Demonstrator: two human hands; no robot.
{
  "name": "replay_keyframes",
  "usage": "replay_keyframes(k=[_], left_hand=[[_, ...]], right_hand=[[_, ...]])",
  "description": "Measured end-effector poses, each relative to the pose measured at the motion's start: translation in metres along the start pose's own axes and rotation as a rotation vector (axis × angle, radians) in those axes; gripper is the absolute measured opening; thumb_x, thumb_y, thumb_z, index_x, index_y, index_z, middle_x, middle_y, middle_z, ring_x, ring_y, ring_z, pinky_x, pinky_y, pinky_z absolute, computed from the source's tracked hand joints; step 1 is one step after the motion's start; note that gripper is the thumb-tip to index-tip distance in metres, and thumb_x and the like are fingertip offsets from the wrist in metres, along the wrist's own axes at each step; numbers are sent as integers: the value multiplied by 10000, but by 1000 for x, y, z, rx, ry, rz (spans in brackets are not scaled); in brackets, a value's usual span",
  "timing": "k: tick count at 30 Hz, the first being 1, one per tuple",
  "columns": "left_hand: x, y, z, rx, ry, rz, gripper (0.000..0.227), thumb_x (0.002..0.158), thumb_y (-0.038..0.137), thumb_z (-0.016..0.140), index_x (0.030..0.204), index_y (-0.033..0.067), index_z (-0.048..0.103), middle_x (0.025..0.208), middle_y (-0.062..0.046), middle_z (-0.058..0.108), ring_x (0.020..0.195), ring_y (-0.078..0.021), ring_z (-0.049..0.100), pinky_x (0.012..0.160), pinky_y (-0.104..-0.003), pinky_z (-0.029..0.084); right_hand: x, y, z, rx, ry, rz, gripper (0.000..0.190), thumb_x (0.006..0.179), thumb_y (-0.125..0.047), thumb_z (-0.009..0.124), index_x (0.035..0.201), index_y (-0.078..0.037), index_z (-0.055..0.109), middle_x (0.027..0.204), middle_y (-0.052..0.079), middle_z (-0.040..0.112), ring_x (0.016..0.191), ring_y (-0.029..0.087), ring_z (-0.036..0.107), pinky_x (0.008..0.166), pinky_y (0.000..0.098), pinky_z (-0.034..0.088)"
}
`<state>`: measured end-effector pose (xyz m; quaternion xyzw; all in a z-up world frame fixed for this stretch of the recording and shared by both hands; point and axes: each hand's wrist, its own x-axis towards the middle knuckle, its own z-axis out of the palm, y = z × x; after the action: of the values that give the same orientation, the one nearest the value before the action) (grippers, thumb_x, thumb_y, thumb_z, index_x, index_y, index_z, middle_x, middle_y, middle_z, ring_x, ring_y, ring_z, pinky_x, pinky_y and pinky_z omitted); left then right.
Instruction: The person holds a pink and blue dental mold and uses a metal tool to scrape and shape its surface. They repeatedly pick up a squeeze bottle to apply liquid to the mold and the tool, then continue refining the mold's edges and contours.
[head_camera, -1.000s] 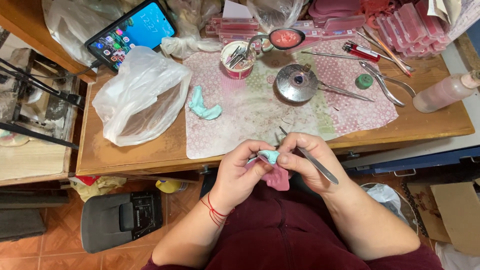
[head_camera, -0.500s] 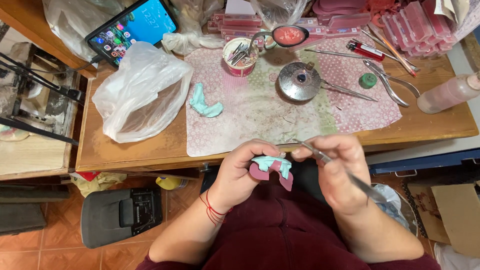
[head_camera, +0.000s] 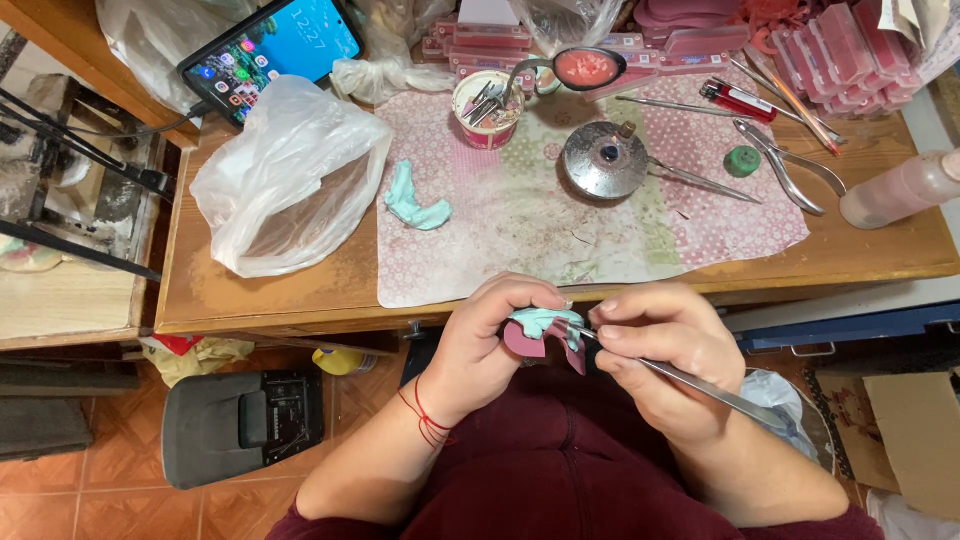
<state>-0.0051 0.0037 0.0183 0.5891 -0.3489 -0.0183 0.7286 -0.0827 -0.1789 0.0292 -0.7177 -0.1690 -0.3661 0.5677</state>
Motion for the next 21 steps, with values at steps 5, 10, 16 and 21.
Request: replay_keyframes(k=[5,10,16,21], left_hand=[[-4,-3,-10,200,-141,-2,176,1020,238,636,1160,131,638,1126,-43,700,1038,-222,682,979,-342,511],[-5,-3,-11,201,-140,-12,167,1011,180,639,1173,141,634,1112,-38,698,1020,-218,676,964,-337,508],[-3,-1,-13,245,-147,-6,153,1009,192,639,1152,140,639,1087,-34,703,994,-229,674,953,-347,494],[-3,-3,-14,263,-133,47,132,1033,171,588,1149,130,635,1073,-42,704,964,-235,680,931,-360,495]], right_hand=[[-12,-4,-2,27,-116,5,311,926,17,713,1128,-179,580,1108,165,744,1072,319,790,980,417,682],[-10,-1,2,19,-114,-27,240,916,-10,718,1067,-137,580,1051,193,751,1036,352,801,965,467,701],[-4,-5,5,-31,-145,-56,257,906,15,723,1064,-127,578,1041,182,754,1013,355,809,924,456,715],[2,-4,5,-20,-166,-10,211,903,-22,724,1006,-131,576,1012,167,759,990,356,809,911,460,698]])
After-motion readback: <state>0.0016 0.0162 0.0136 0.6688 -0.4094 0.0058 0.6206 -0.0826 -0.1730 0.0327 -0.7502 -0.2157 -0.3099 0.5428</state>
